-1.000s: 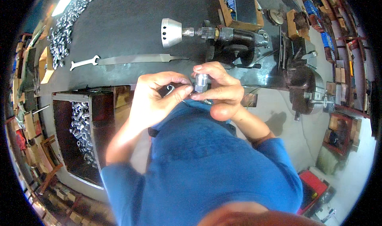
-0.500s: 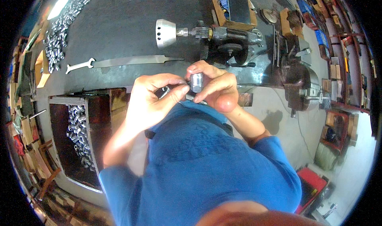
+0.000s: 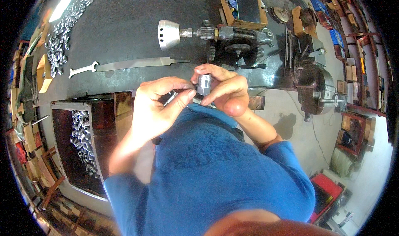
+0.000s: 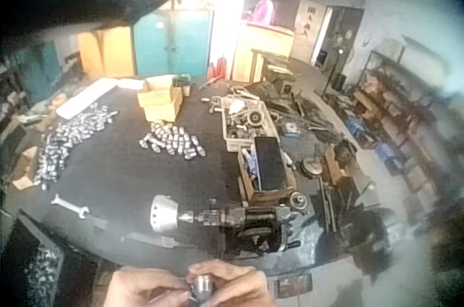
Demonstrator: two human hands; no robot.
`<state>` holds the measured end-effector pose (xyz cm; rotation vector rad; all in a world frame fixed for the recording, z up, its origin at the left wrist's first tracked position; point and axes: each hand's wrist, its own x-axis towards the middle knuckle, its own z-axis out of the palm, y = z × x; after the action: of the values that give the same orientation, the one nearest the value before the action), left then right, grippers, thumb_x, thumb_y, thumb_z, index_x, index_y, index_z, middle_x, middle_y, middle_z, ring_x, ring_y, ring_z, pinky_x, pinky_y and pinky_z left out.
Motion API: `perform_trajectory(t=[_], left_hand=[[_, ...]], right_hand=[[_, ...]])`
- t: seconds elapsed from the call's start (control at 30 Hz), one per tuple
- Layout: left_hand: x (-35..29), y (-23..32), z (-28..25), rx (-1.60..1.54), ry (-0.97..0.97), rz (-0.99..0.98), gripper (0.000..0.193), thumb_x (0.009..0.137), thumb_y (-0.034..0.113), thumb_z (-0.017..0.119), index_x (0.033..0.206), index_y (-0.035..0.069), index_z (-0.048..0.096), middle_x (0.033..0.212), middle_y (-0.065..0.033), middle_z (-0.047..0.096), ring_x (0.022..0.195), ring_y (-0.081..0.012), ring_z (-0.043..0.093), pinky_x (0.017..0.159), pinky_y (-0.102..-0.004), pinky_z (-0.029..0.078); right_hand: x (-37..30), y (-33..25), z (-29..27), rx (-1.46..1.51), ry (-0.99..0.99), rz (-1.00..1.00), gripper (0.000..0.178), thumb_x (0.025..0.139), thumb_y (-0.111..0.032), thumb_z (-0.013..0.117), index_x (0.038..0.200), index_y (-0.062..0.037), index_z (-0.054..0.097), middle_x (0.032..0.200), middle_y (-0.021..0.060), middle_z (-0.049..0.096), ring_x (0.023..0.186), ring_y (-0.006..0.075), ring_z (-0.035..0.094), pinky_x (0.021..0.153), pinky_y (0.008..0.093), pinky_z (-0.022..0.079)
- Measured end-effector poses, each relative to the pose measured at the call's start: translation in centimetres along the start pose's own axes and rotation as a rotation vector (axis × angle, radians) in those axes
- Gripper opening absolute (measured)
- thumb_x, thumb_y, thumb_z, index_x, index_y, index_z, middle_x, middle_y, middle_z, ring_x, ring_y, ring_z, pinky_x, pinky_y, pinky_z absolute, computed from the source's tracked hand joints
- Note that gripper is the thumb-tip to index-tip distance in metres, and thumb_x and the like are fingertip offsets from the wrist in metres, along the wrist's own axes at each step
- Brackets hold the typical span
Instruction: The person repeatedly picks up small cylindrical metal parts from a pile on a workbench, inserts them into a machine chuck, and operates a lever to process them. They then remove the processed parts and place them into a separate pile. This cycle is repeated multiple times throughout the video.
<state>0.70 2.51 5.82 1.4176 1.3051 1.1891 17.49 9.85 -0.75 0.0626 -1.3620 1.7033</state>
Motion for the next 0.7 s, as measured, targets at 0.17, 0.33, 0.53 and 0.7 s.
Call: perform_trajectory(t=[0.17, 0.33, 0.53, 0.7], left_hand=[[0.1, 0.0, 0.3, 0.029, 0.030, 0.047, 0.008, 0.075, 0.005, 0.064, 0.080, -0.001, 0.064, 0.073, -0.0095, 0.064, 0.068, -0.0150, 0.062, 0.062, -0.0254, 0.047], [-0.3, -0.5, 0.7, -0.035, 0.093, -0.006, 0.011, 0.074, 0.006, 0.065, 0.082, -0.001, 0.064, 0.073, -0.0116, 0.065, 0.068, -0.0172, 0.063, 0.061, -0.0261, 0.047], [0.8, -0.1, -0.7, 0.158, -0.052, 0.086, 0.012, 0.074, 0.009, 0.066, 0.080, -0.001, 0.065, 0.071, -0.0131, 0.064, 0.065, -0.0196, 0.062, 0.057, -0.0276, 0.046], [2.0, -0.5, -1.4, 0.287, -0.139, 0.296, 0.011, 0.073, 0.010, 0.067, 0.076, 0.000, 0.065, 0.068, -0.0133, 0.062, 0.060, -0.0209, 0.060, 0.054, -0.0293, 0.045]], right_hand=[[0.3, -0.4, 0.5, -0.171, 0.022, -0.069, 0.055, 0.072, -0.052, 0.060, 0.076, 0.0024, 0.068, 0.115, 0.0245, 0.051, 0.096, 0.0337, 0.052, 0.080, 0.0418, 0.041], [1.2, -0.9, 0.2, -0.533, -0.115, -0.238, 0.054, 0.074, -0.054, 0.057, 0.075, -0.0018, 0.069, 0.111, 0.0236, 0.054, 0.094, 0.0341, 0.053, 0.077, 0.0406, 0.040], [1.6, -1.3, 0.2, -0.623, -0.164, -0.224, 0.051, 0.075, -0.052, 0.056, 0.073, -0.0022, 0.069, 0.106, 0.0239, 0.056, 0.088, 0.0343, 0.056, 0.074, 0.0403, 0.041], [1.8, -1.1, -0.3, -0.580, -0.176, -0.250, 0.047, 0.076, -0.048, 0.056, 0.075, -0.0020, 0.068, 0.106, 0.0260, 0.056, 0.085, 0.0338, 0.056, 0.073, 0.0390, 0.043]])
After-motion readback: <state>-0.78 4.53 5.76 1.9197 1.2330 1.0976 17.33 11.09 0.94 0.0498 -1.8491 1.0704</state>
